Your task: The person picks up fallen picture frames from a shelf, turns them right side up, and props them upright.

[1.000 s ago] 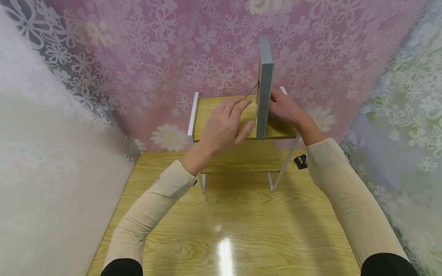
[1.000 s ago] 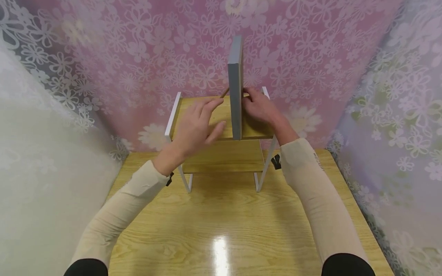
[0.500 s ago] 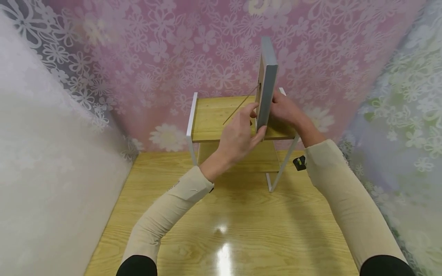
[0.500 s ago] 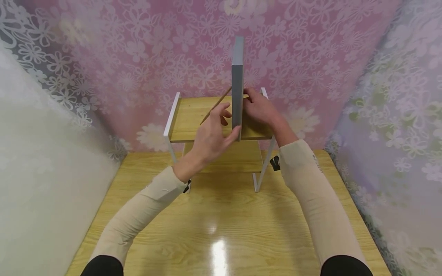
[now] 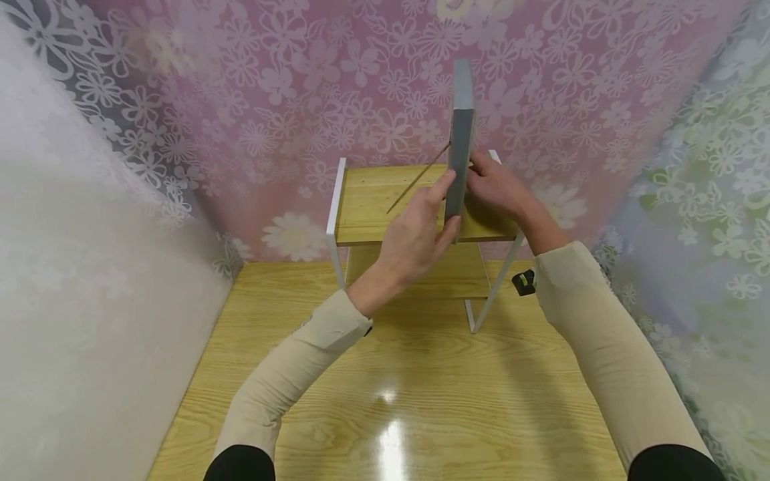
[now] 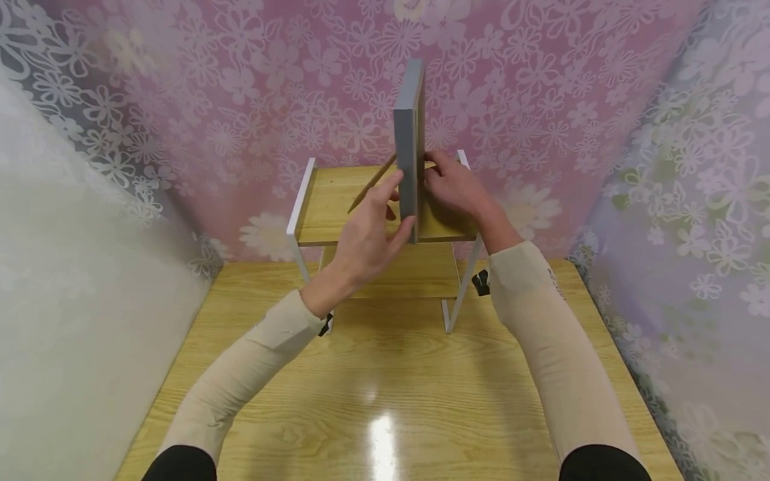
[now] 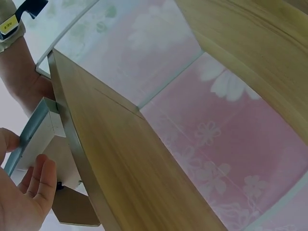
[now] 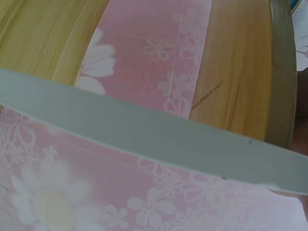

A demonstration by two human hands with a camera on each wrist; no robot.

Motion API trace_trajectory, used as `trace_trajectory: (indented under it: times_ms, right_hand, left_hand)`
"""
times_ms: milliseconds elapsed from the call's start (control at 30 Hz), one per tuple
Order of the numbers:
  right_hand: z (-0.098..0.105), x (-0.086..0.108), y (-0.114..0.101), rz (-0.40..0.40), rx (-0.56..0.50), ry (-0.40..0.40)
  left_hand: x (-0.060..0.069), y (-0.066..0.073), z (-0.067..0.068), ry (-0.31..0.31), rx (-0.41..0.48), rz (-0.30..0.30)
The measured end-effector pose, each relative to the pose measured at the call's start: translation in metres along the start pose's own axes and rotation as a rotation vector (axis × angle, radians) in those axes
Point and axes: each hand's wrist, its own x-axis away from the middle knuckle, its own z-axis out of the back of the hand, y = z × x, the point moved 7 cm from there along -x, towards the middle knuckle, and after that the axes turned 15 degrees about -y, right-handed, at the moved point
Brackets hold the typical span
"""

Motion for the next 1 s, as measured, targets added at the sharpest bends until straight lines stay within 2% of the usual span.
trace_trajectory:
  times_ms: [167,367,700,1000]
  right_hand:
    - [-0.002,0.002,0.001,-0.054,0.020,-0.030]
    - [-0.002,0.000,0.001,-0.046,0.026,-0.027]
    - [0.000,0.000,0.000,-0.045,-0.005,-0.009]
    - [0.000,0.001,0.003,-0.074,-0.014,-0.010]
  left_hand:
    - [0.003,-0.004,0.001,0.005,-0.008,0.023]
    - [0.007,-0.009,0.004,0.033,0.004,0.026]
    - [0.011,-0.016,0.009,0.024,0.046,0.049]
    - [0.014,-0.026,0.010,0.008,0.140,0.096]
